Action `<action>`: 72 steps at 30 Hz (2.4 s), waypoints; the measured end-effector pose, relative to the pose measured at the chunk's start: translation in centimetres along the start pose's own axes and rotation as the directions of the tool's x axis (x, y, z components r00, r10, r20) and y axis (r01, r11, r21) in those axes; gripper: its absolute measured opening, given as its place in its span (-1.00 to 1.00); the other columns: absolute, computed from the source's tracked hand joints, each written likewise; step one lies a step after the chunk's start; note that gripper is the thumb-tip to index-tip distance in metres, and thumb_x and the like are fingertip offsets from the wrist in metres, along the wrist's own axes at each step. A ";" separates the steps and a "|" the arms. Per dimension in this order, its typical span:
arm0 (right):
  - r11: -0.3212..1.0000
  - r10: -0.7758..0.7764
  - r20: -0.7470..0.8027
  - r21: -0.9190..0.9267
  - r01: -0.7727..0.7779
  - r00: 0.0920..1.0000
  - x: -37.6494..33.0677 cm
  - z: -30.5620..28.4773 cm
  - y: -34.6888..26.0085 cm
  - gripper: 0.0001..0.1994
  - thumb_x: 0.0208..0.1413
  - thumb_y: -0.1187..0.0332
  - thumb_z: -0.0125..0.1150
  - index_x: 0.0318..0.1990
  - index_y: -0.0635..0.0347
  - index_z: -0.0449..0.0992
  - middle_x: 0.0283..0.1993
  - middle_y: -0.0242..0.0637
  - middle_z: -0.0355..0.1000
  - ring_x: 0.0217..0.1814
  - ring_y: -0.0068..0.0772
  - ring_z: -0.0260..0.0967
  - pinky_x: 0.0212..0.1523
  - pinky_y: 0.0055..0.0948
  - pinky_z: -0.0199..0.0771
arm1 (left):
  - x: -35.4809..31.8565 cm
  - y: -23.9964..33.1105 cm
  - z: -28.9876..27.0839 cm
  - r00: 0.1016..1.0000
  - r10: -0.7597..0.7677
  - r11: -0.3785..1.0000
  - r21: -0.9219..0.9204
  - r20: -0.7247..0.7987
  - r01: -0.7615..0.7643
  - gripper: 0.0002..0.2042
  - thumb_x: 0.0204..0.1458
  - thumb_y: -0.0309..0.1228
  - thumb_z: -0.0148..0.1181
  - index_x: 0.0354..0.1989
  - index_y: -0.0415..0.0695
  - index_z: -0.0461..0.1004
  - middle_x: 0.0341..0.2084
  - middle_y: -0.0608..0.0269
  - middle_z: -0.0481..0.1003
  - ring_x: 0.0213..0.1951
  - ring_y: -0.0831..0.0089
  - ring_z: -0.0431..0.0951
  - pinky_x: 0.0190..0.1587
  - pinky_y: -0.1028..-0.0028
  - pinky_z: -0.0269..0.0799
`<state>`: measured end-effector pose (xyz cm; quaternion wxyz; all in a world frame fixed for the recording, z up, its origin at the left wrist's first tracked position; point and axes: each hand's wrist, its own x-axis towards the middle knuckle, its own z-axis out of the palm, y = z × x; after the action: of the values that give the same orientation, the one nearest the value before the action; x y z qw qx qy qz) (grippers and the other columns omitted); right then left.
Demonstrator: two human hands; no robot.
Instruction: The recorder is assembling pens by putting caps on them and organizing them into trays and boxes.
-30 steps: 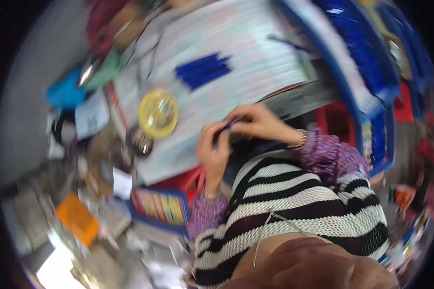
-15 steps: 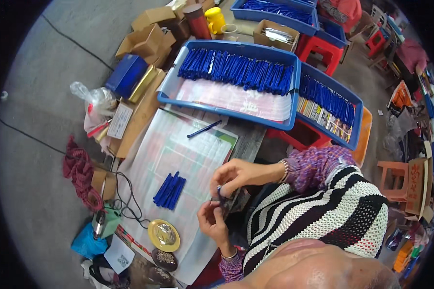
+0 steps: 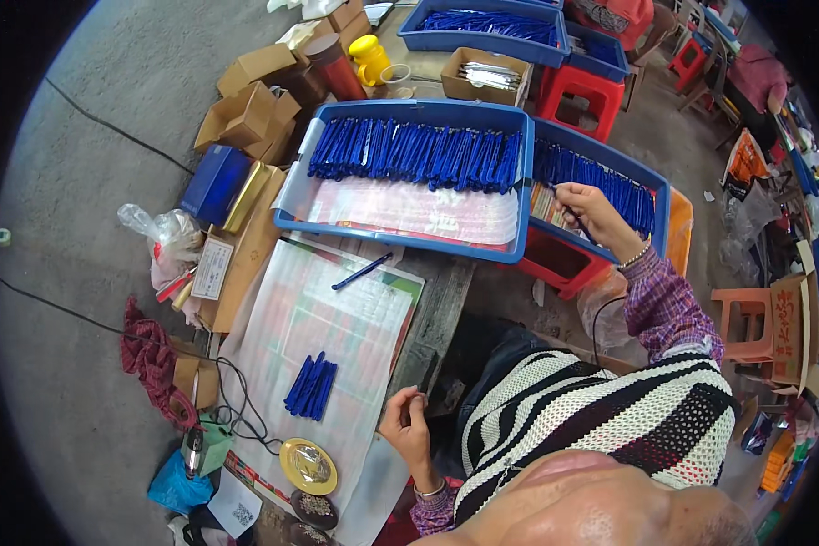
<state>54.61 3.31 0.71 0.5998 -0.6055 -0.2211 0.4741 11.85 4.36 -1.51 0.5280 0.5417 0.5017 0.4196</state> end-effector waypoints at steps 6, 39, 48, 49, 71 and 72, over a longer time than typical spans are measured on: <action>0.988 0.157 -0.244 0.036 -0.153 0.957 2.2 -9.3 5.8 -0.79 0.11 0.21 0.10 -0.28 0.17 0.46 -0.43 -0.50 0.35 -0.53 -0.71 0.19 -0.54 -0.66 0.22 | 0.2 -0.3 0.4 0.998 0.038 0.994 0.104 0.058 -0.044 -0.87 0.00 -0.67 0.06 -0.28 -0.27 0.47 -0.52 0.26 0.48 -0.48 0.60 0.45 -0.38 0.65 0.38; 0.915 0.293 -0.339 0.371 -0.159 0.894 7.5 -16.8 10.5 -0.86 0.04 0.53 0.03 -0.22 0.22 0.35 -0.39 -0.29 0.38 -0.49 -0.51 0.28 -0.50 -0.56 0.42 | 0.6 -0.6 1.0 0.999 0.035 0.949 0.313 0.036 -0.044 -0.89 0.00 -0.62 0.08 -0.30 -0.26 0.48 -0.49 0.37 0.44 -0.47 0.67 0.37 -0.39 0.69 0.28; 0.985 0.057 -0.112 0.170 -0.037 0.992 8.6 -19.6 10.6 -0.95 0.05 0.47 0.06 -0.39 0.26 0.37 -0.37 -0.23 0.36 -0.36 -0.38 0.34 -0.35 -0.50 0.39 | 0.5 0.1 1.7 0.999 -0.048 0.961 0.273 0.010 0.044 -0.90 0.00 -0.62 0.07 -0.32 -0.28 0.48 -0.48 0.34 0.45 -0.46 0.65 0.39 -0.40 0.68 0.31; 0.975 0.102 -0.220 0.217 -0.053 0.970 8.9 -19.4 10.5 -0.94 0.04 0.47 0.07 -0.38 0.27 0.37 -0.37 -0.23 0.37 -0.35 -0.38 0.35 -0.33 -0.50 0.41 | 0.5 0.2 1.7 0.998 -0.059 0.957 0.283 -0.015 0.061 -0.90 0.00 -0.62 0.07 -0.32 -0.28 0.48 -0.48 0.33 0.45 -0.46 0.64 0.40 -0.41 0.68 0.31; 0.975 -0.040 -0.512 -0.208 -0.079 0.858 15.9 -17.6 9.5 -0.62 0.02 0.53 0.12 0.04 0.46 0.33 -0.21 -0.11 0.45 -0.31 -0.39 0.47 -0.34 -0.57 0.57 | 0.4 -0.1 1.9 0.995 -0.053 0.935 0.346 -0.080 0.077 -0.91 0.01 -0.58 0.09 -0.32 -0.27 0.49 -0.49 0.33 0.46 -0.48 0.64 0.39 -0.42 0.68 0.30; 0.961 -0.083 -0.511 -0.267 -0.066 0.856 16.5 -17.4 9.5 -0.64 0.00 0.53 0.14 -0.01 0.47 0.37 -0.22 -0.11 0.45 -0.32 -0.38 0.47 -0.35 -0.57 0.56 | 0.4 0.0 1.9 0.996 -0.043 0.931 0.359 -0.076 0.068 -0.91 0.01 -0.58 0.09 -0.31 -0.27 0.49 -0.48 0.33 0.46 -0.48 0.65 0.39 -0.42 0.68 0.30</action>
<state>73.83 6.32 -16.25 0.5492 -0.7867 -0.1181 0.2557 13.82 4.44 -1.69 0.4141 0.6008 0.6027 0.3230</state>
